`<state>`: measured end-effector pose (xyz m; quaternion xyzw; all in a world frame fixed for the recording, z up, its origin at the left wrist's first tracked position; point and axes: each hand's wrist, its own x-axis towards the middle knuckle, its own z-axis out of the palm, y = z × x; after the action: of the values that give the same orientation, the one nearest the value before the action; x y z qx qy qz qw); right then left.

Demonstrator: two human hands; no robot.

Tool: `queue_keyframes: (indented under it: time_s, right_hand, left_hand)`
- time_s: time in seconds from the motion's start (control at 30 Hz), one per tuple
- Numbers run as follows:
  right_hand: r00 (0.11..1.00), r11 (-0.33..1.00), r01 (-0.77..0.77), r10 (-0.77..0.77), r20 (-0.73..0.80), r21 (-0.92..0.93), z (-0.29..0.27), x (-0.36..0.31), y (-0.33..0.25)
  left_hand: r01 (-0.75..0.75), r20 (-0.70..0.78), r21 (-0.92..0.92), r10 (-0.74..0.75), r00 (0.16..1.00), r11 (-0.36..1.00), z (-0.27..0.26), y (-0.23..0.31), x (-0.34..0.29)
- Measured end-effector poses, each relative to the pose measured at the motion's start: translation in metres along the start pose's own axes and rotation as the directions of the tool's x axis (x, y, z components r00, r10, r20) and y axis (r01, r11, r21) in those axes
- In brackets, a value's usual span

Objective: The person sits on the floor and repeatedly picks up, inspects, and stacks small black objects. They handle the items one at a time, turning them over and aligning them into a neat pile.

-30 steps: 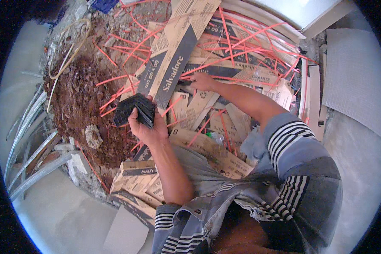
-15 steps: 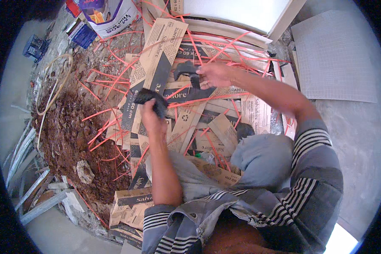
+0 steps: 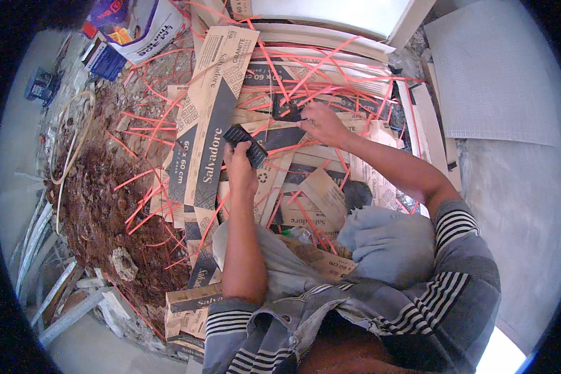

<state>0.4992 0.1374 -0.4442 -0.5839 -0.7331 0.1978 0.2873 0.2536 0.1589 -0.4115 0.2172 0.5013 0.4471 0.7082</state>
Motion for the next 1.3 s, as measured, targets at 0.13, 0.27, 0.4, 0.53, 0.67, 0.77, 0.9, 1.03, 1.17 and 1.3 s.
queue_keyframes:
  time_s: [0.13, 0.27, 0.4, 0.53, 0.67, 0.77, 0.9, 1.03, 1.17, 1.3]
  right_hand:
    - [0.985, 0.985, 0.163, -0.166, -0.044, -0.063, -0.009, 0.01, -0.021]
    - [0.945, 0.952, 0.3, -0.306, -0.113, -0.066, -0.017, 0.021, -0.051]
    - [0.92, 0.917, 0.377, -0.387, -0.058, -0.13, -0.02, 0.028, -0.066]
    - [0.933, 0.927, 0.354, -0.36, -0.03, -0.123, -0.022, 0.031, -0.067]
    - [0.929, 0.901, 0.367, -0.366, 0.048, -0.23, -0.028, 0.032, -0.071]
    - [0.902, 0.859, 0.428, -0.426, 0.07, -0.282, -0.032, 0.035, -0.077]
    - [0.847, 0.777, 0.507, -0.529, 0.051, -0.373, -0.032, 0.038, -0.086]
    - [0.838, 0.774, 0.527, -0.541, 0.064, -0.351, -0.033, 0.033, -0.082]
    - [0.966, 0.935, 0.259, -0.244, 0.088, -0.244, -0.035, 0.026, -0.069]
    - [0.99, 0.992, 0.01, 0.009, 0.142, -0.128, -0.035, 0.025, -0.069]
  left_hand:
    - [0.015, 0.018, 0.044, -0.016, 1.0, 0.999, -0.004, -0.004, 0.007]
    - [-0.037, 0.042, 0.073, 0.034, 0.999, 0.997, -0.003, -0.008, 0.009]
    - [-0.036, 0.154, 0.026, 0.031, 0.988, 0.999, -0.002, -0.005, 0.008]
    - [-0.029, 0.268, -0.048, 0.041, 0.963, 0.998, -0.004, 0.005, 0.003]
    - [-0.019, 0.279, -0.098, 0.046, 0.959, 0.995, 0.001, 0.014, -0.004]
    - [-0.026, 0.239, -0.085, 0.046, 0.97, 0.996, 0.007, 0.016, -0.008]
    - [-0.109, 0.142, 0.046, 0.102, 0.985, 0.993, 0.006, 0.014, -0.006]
    - [-0.081, 0.042, 0.11, 0.077, 0.996, 0.991, -0.006, 0.014, 0.001]
    - [-0.134, 0.05, -0.111, 0.14, 0.989, 0.985, -0.012, 0.016, 0.005]
    - [-0.106, 0.112, -0.301, 0.146, 0.983, 0.948, -0.011, 0.021, 0.002]
